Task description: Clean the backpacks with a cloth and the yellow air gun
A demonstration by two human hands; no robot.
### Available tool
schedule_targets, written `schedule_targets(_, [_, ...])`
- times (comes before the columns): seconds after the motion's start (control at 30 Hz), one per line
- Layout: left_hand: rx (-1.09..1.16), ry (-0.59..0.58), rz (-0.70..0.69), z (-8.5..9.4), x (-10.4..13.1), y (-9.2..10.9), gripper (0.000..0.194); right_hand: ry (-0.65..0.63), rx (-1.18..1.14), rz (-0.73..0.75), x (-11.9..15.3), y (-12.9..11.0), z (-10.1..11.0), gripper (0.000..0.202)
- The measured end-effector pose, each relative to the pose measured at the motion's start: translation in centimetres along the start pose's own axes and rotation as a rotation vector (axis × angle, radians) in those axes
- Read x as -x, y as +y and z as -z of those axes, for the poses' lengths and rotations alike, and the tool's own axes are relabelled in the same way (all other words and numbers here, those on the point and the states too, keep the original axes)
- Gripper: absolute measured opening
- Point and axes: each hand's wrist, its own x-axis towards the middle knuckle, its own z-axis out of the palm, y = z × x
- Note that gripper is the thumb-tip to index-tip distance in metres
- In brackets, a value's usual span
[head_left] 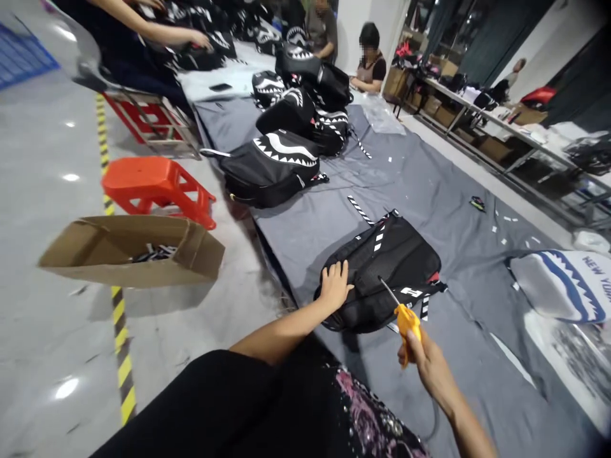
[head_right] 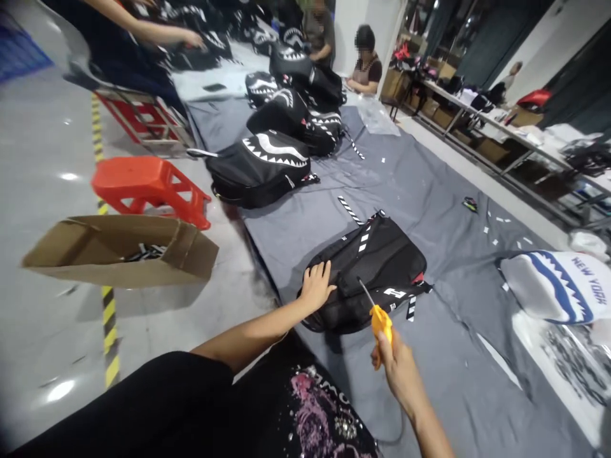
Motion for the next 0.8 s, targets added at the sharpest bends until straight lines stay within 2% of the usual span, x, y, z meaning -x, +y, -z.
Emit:
schedule_targets(0.07, [0.019, -0.002, -0.037, -0.2, -0.4, 0.5, 0.079, 0.003, 0.161, -0.046, -1.1, -1.4, 0.3, 0.049])
schedule_targets(0.13, [0.052, -0.054, -0.024, -0.1, -1.3, 0.8, 0.08, 0.01, 0.3, -0.088, -2.7, -2.5, 0.8, 0.047])
schedule_targets(0.23, [0.089, -0.131, 0.001, 0.3, -2.5, 0.7, 0.069, 0.033, 0.473, -0.143, -6.5, -3.6, 2.1, 0.047])
schedule_targets(0.37, [0.263, -0.175, -0.14, 1.2, -1.9, -1.0, 0.06, 0.23, 0.744, -0.202, -13.0, -4.7, 5.1, 0.048])
schedule_targets(0.43, [0.444, -0.165, -0.226, 1.7, -1.2, -2.2, 0.058, 0.32, 0.84, -0.237, -15.3, -5.3, 6.0, 0.048])
schedule_targets(0.47, [0.526, -0.154, -0.228, 2.0, -1.0, -2.9, 0.057, 0.323, 0.864, -0.252, -15.9, -5.6, 6.1, 0.048])
schedule_targets(0.5, [0.578, -0.15, -0.198, 2.2, -1.1, -3.4, 0.057, 0.268, 0.861, -0.258, -16.1, -6.0, 5.9, 0.046])
schedule_targets(0.53, [0.601, -0.158, -0.156, 2.3, -1.3, -3.8, 0.058, 0.16, 0.833, -0.254, -16.0, -6.4, 5.4, 0.044])
schedule_targets(0.6, [0.563, -0.207, -0.099, 2.2, -2.2, -4.0, 0.062, -0.111, 0.717, -0.231, -15.1, -7.3, 4.2, 0.043])
schedule_targets(0.63, [0.504, -0.236, -0.098, 2.0, -2.6, -3.7, 0.062, -0.192, 0.669, -0.23, -14.6, -7.7, 3.7, 0.043])
schedule_targets(0.67, [0.429, -0.258, -0.107, 1.8, -2.9, -3.1, 0.06, -0.195, 0.655, -0.241, -14.3, -8.2, 3.3, 0.043])
schedule_targets(0.73, [0.266, -0.262, -0.117, 1.1, -3.2, -1.4, 0.056, -0.071, 0.693, -0.267, -14.0, -9.1, 2.9, 0.043])
schedule_targets(0.77, [0.202, -0.253, -0.103, 0.8, -3.2, -0.5, 0.056, -0.05, 0.7, -0.269, -14.0, -9.4, 2.9, 0.043])
schedule_targets(0.8, [0.172, -0.246, -0.085, 0.6, -3.2, 0.2, 0.056, -0.087, 0.684, -0.261, -14.1, -9.7, 3.0, 0.043])
